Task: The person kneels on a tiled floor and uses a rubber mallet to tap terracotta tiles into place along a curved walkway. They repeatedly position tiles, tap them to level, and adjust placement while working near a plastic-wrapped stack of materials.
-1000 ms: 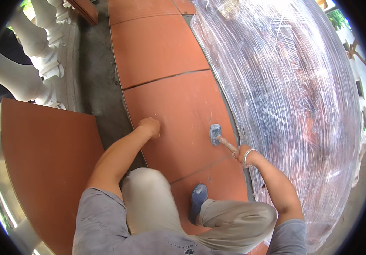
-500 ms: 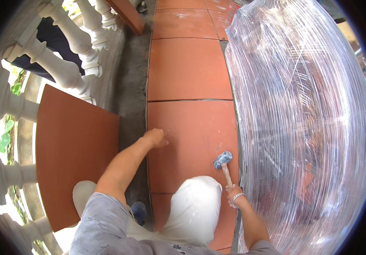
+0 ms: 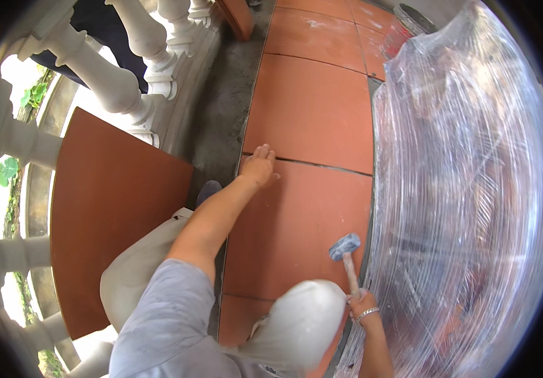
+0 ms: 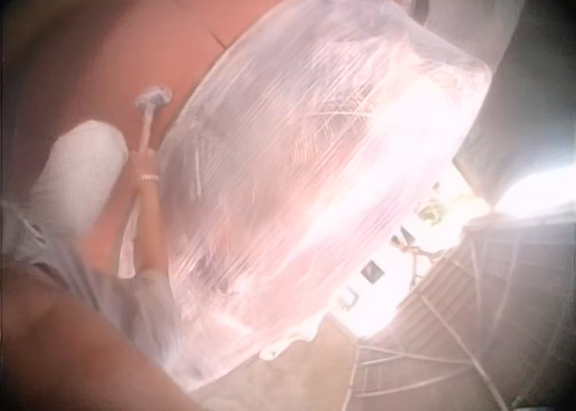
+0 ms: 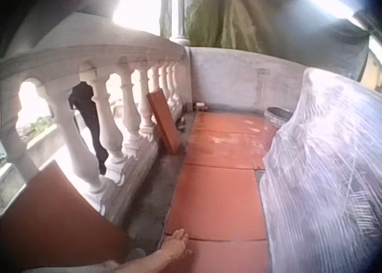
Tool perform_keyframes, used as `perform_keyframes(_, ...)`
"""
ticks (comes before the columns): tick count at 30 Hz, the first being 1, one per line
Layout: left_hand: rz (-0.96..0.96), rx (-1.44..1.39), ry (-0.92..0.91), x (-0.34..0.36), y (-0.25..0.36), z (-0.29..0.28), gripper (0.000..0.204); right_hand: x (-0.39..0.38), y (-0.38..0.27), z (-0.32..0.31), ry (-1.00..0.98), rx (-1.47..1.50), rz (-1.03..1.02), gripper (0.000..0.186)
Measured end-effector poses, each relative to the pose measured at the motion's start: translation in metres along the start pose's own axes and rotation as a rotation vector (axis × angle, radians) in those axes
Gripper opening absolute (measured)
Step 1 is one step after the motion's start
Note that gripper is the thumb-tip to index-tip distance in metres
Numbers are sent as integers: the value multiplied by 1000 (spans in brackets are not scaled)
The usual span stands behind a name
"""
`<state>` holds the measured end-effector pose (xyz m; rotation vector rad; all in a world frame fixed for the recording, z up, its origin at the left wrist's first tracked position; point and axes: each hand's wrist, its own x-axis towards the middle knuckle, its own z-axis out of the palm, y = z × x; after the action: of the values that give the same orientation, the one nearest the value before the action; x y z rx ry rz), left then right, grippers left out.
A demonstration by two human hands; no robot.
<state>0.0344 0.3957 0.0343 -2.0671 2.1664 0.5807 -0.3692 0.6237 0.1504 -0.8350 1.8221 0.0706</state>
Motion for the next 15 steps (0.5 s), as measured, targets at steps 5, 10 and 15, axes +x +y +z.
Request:
perform_keyframes(5,-19,-50,38,58,1,34,93,27,-106,-19,167,177,-357,24)
perform_keyframes(10,-36,-146,109,80,-12,58,91,100,-221,-33,398,123,-607,42)
perform_keyframes(15,-52,-209,178,83,-13,79,84,184,-360,-12,475,487,-727,57)
